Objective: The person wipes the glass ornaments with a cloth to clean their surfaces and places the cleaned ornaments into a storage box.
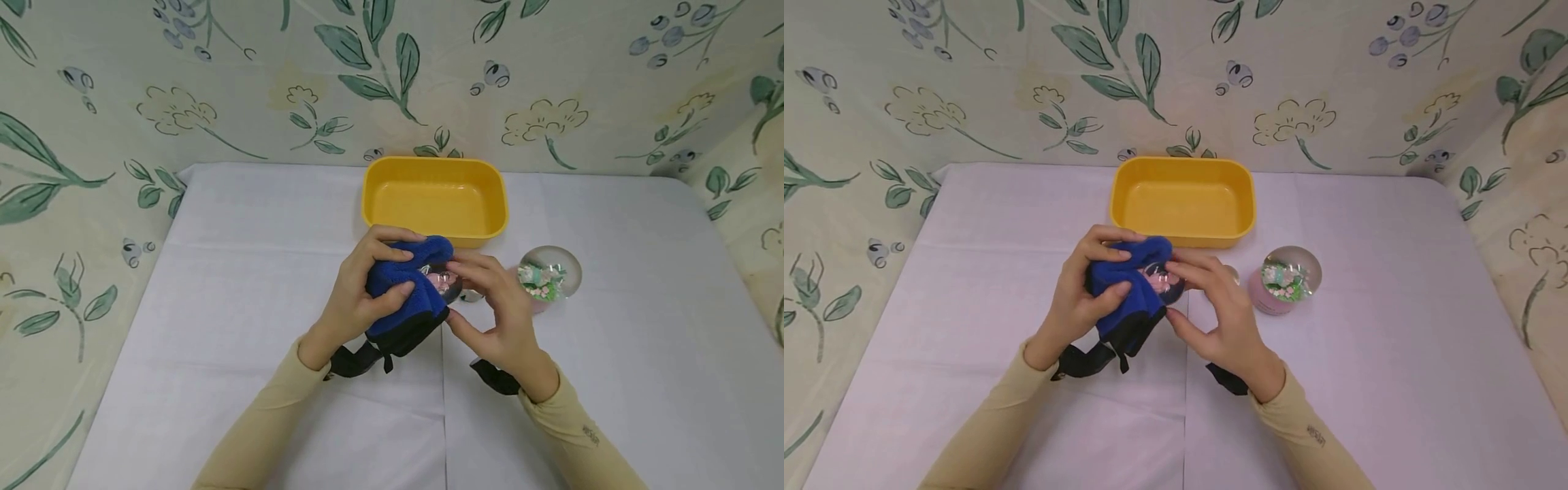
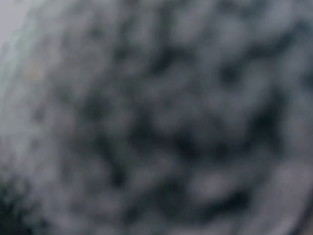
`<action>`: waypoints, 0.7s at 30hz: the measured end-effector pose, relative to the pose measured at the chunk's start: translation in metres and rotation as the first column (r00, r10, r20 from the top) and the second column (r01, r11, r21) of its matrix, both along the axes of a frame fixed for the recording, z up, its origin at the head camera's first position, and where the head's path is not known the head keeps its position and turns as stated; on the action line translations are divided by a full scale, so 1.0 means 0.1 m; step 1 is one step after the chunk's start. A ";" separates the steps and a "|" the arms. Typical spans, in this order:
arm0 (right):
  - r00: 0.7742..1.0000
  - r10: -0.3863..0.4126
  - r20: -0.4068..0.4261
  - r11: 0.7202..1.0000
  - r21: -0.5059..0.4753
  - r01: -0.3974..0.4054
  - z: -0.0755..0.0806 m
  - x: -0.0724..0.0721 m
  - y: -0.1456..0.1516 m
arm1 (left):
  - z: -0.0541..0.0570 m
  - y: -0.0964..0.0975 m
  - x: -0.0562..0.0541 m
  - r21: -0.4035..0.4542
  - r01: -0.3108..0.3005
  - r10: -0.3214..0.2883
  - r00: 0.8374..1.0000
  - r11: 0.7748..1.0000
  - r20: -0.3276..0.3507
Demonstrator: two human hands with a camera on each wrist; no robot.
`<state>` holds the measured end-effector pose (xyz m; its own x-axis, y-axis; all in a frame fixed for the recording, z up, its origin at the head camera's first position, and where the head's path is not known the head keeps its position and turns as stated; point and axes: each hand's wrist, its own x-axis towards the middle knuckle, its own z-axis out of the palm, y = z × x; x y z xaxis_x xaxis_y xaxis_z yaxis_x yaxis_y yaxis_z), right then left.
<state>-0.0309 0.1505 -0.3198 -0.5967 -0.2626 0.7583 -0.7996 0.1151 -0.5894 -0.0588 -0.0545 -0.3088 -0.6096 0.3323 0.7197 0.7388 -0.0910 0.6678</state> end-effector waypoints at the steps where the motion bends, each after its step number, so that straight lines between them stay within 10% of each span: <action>1: 0.999 -0.011 -0.038 1.000 0.008 0.012 0.00 -0.01 0.00 | 0.01 0.00 0.00 -0.003 0.006 -0.006 1.000 1.000 0.000; 8: 0.980 -0.134 -0.145 0.991 -0.015 0.134 -0.02 -0.03 0.02 | 0.05 0.02 0.00 -0.054 0.065 -0.068 0.996 0.996 -0.060; 21: 0.976 -0.141 0.167 0.980 -0.117 0.162 0.02 0.01 -0.01 | 0.01 0.08 0.02 -0.099 0.059 -0.071 0.990 0.993 -0.121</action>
<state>-0.0300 0.1491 -0.3179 -0.7363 -0.0663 0.6734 -0.6749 0.1427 -0.7239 -0.0570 -0.0469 -0.3076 -0.4925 0.4389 0.7515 0.8110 -0.0818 0.5793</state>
